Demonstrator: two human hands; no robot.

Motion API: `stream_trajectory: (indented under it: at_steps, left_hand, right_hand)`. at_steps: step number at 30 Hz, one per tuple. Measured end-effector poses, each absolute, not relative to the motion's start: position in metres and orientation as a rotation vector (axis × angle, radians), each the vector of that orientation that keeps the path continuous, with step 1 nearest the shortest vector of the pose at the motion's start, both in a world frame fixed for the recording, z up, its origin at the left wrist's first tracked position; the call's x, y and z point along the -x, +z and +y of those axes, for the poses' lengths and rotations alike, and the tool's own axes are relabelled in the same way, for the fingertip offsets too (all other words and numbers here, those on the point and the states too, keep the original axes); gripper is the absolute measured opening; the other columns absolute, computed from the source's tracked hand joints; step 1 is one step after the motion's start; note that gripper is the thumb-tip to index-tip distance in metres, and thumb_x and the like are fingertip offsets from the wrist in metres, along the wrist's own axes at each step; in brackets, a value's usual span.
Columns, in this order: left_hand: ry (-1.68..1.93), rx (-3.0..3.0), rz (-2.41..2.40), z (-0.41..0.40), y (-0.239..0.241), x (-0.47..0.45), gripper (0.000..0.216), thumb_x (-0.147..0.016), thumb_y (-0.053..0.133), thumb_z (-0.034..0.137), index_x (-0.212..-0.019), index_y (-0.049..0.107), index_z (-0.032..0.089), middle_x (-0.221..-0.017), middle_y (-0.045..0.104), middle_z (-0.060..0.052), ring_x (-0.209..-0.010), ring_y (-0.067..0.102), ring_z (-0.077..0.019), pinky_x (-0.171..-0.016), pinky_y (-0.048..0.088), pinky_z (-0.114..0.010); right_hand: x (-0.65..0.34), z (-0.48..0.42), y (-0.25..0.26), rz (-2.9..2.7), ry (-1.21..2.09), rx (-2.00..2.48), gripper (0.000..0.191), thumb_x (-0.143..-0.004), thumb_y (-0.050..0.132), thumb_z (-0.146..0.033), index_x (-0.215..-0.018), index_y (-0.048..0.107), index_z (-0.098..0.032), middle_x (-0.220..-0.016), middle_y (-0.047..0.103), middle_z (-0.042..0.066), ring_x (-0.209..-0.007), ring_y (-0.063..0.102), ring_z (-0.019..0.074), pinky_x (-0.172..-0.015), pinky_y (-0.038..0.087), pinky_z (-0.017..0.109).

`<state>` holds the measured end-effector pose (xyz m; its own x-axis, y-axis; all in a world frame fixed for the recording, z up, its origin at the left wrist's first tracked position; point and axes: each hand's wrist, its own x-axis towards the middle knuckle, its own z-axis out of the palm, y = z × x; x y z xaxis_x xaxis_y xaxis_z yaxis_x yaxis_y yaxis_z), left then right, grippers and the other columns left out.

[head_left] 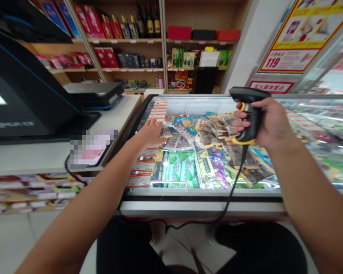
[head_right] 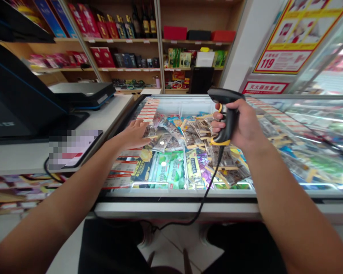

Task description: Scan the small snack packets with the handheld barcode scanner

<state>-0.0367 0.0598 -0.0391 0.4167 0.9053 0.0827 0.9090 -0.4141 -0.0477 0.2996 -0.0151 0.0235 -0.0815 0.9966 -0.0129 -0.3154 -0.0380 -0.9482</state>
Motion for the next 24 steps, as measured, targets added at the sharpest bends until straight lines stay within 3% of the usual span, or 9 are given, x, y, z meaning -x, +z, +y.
stream_trajectory:
  at_steps: [3, 5, 7, 11, 16, 20, 24]
  left_hand:
    - [-0.277, 2.714, -1.617, 0.053, -0.037, 0.008, 0.070, -0.092, 0.054, 0.056, -0.144, 0.052, 0.009, -0.152, 0.050, -0.024, -0.145, 0.043, -0.0396, -0.117, 0.037, -0.049]
    - [-0.451, 2.916, -1.590, 0.052, -0.036, -0.019, 0.058, -0.099, 0.043, 0.058, -0.126, 0.064, 0.011, -0.132, 0.067, -0.020, -0.129, 0.058, -0.0324, -0.109, 0.044, -0.043]
    - [-0.605, 3.078, -1.632, 0.054, -0.035, -0.045, 0.053, -0.100, 0.041, 0.059, -0.106, 0.070, 0.015, -0.111, 0.075, -0.015, -0.105, 0.069, -0.0276, -0.092, 0.051, -0.037]
    - [-0.871, 3.037, -1.859, 0.065, -0.036, -0.082, 0.050, -0.101, 0.045, 0.050, -0.063, 0.058, 0.020, -0.069, 0.067, -0.007, -0.074, 0.066, -0.0225, -0.070, 0.047, -0.032]
    - [-1.134, 2.891, -1.946, 0.077, -0.035, -0.094, 0.030, -0.096, 0.051, 0.027, -0.067, 0.057, 0.020, -0.070, 0.066, -0.004, -0.077, 0.065, -0.0207, -0.069, 0.044, -0.029]
    - [-1.328, 2.782, -2.012, 0.084, -0.024, -0.077, 0.028, -0.099, 0.042, 0.027, -0.074, 0.054, 0.020, -0.075, 0.068, -0.004, -0.071, 0.063, -0.0165, -0.062, 0.041, -0.026]
    - [-1.370, 2.778, -2.020, 0.095, -0.012, -0.036, 0.025, -0.097, 0.047, 0.024, -0.073, 0.050, 0.021, -0.063, 0.062, -0.001, -0.059, 0.057, -0.0142, -0.056, 0.037, -0.025]
  right_hand:
    - [-0.299, -0.012, 0.021, -1.058, 1.349, 0.928, 0.023, -0.078, 0.073, -0.044, -0.093, 0.065, -0.028, -0.069, 0.050, -0.002, -0.053, 0.039, 0.0125, -0.055, 0.041, 0.032]
    - [-0.294, -0.012, 0.018, -1.074, 1.334, 0.920, 0.035, -0.079, 0.076, -0.053, -0.101, 0.066, -0.028, -0.072, 0.053, -0.002, -0.054, 0.040, 0.0117, -0.054, 0.041, 0.030]
    - [-0.288, -0.012, 0.015, -1.088, 1.361, 0.916, 0.050, -0.077, 0.078, -0.063, -0.110, 0.064, -0.028, -0.073, 0.054, -0.003, -0.053, 0.042, 0.0108, -0.052, 0.041, 0.028]
    - [-0.282, -0.016, 0.013, -1.163, 1.465, 0.950, 0.064, -0.074, 0.079, -0.069, -0.117, 0.058, -0.027, -0.068, 0.050, -0.007, -0.049, 0.043, 0.0099, -0.048, 0.040, 0.025]
    - [-0.285, -0.016, 0.011, -1.241, 1.576, 1.013, 0.053, -0.079, 0.075, -0.067, -0.102, 0.059, -0.021, -0.058, 0.040, -0.009, -0.041, 0.030, 0.0069, -0.040, 0.031, 0.023]
    - [-0.282, -0.015, 0.006, -1.291, 1.615, 1.063, 0.045, -0.081, 0.078, -0.056, -0.099, 0.061, -0.019, -0.057, 0.041, -0.009, -0.040, 0.029, 0.0048, -0.039, 0.028, 0.020]
    - [-0.280, -0.018, 0.004, -1.359, 1.608, 1.108, 0.040, -0.085, 0.075, -0.054, -0.092, 0.060, -0.018, -0.057, 0.042, -0.007, -0.039, 0.029, 0.0042, -0.038, 0.026, 0.019]
